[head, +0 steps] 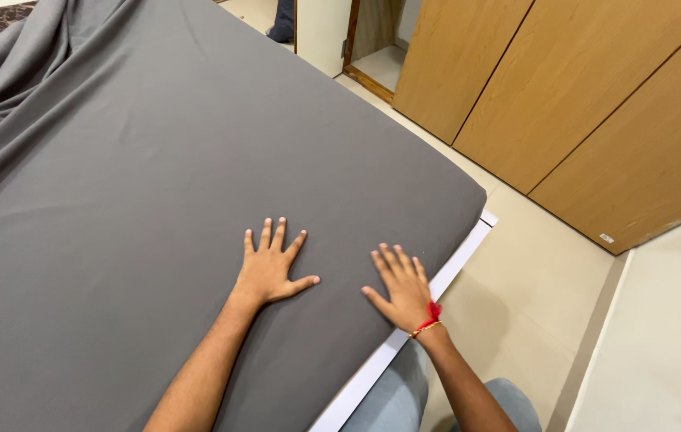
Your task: The person puts a grey bedsheet onto a mattress, tucking the edges under the mattress along the sides and corners by hand.
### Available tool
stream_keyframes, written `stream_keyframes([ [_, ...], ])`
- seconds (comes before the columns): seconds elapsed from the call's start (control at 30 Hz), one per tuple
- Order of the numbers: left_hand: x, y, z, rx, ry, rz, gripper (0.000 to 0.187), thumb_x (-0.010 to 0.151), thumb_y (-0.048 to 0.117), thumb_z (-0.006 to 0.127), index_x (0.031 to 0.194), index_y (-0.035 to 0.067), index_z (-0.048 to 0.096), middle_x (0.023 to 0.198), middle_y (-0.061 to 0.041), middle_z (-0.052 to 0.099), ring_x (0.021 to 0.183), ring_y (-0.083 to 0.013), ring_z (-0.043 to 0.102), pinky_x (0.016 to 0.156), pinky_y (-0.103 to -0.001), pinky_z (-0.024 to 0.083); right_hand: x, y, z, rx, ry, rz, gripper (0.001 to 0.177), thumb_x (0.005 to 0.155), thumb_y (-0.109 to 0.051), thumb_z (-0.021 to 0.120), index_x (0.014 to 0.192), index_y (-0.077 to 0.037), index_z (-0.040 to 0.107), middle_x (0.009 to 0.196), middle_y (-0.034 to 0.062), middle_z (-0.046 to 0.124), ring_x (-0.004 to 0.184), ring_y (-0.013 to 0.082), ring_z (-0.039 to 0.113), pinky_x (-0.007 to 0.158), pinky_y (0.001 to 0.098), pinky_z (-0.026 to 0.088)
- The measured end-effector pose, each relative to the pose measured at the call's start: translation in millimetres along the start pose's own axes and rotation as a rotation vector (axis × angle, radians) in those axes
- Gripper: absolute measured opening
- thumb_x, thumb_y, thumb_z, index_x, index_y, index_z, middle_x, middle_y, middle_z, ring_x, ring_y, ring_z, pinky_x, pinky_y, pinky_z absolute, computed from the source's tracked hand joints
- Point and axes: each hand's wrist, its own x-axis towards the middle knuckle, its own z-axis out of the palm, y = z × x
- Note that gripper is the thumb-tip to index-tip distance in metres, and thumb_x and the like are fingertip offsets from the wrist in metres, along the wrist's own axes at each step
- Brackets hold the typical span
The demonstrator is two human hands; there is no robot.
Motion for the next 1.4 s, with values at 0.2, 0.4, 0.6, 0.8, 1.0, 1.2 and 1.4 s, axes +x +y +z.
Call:
stream_keyframes([
  [0.2,5.2,54.5,4.4,-0.087,-0.049,0.193,0.117,0.071,0.094,0.048,0.158,0.018,0.034,0.164,-0.029,0.016,0.153,-0.0476,0.009,0.115,-0.073,0.007,-22.5,38.5,31.5,0.231,0.189,0.199,0.084,0.094,-0.055,0.057,0.158,-0.007,0.033,0.168,0.0162,0.022,0.156,0.0370,0.011,0.123,0.0529,0.012],
  [0.4,31.3,96.4,11.1,-0.102,-0.082,0.234,0.122,0.070,0.094,0.050,0.159,0.013,0.031,0.163,-0.032,0.014,0.153,-0.0491,0.007,0.115,-0.073,0.007,-20.8,50.6,54.7,0.441,0.403,0.311,0.087,0.097,-0.049,0.059,0.157,0.005,0.026,0.168,0.0263,0.013,0.156,0.0425,0.006,0.122,0.0515,0.012],
  [0.6,78.3,131.0,55.0,0.149,0.241,0.373,0.112,0.075,0.078,0.058,0.159,0.010,0.033,0.164,-0.031,0.020,0.153,-0.0450,0.013,0.111,-0.072,0.012,0.0,44.3,42.8,0.278,0.240,0.076,0.075,0.102,-0.051,0.046,0.157,0.000,0.035,0.168,0.0177,0.028,0.158,0.0337,0.020,0.126,0.0521,0.013],
  [0.8,71.1,133.5,27.6,-0.121,-0.048,0.324,0.125,0.072,0.091,0.053,0.158,0.005,0.029,0.164,-0.030,0.016,0.155,-0.0414,0.010,0.117,-0.070,0.009,11.3,126.3,63.8,0.301,0.354,0.272,0.071,0.106,-0.046,0.040,0.160,-0.001,0.031,0.170,0.0174,0.023,0.158,0.0362,0.015,0.126,0.0509,0.015],
  [1.0,66.8,136.3,14.9,-0.131,-0.036,0.299,0.123,0.071,0.092,0.052,0.158,0.008,0.032,0.164,-0.028,0.018,0.155,-0.0399,0.012,0.118,-0.069,0.010,6.8,160.0,75.1,0.366,0.413,0.476,0.070,0.108,-0.045,0.045,0.157,0.004,0.030,0.170,0.0241,0.013,0.158,0.0400,0.010,0.126,0.0486,0.016],
  [1.2,67.3,133.5,16.8,-0.145,-0.021,0.300,0.121,0.072,0.091,0.052,0.157,0.008,0.033,0.164,-0.026,0.020,0.155,-0.0375,0.013,0.118,-0.067,0.010,17.4,123.2,46.9,0.232,0.292,0.181,0.066,0.102,-0.037,0.047,0.159,-0.007,0.034,0.169,0.0113,0.030,0.159,0.0317,0.019,0.127,0.0493,0.011],
  [1.4,66.3,131.9,21.9,-0.191,0.027,0.307,0.118,0.074,0.091,0.049,0.157,0.008,0.036,0.164,-0.026,0.022,0.155,-0.0377,0.014,0.119,-0.065,0.009,19.8,151.0,49.7,0.265,0.377,0.162,0.067,0.104,-0.035,0.047,0.159,-0.002,0.031,0.167,0.0168,0.028,0.156,0.0365,0.019,0.126,0.0492,0.016],
])
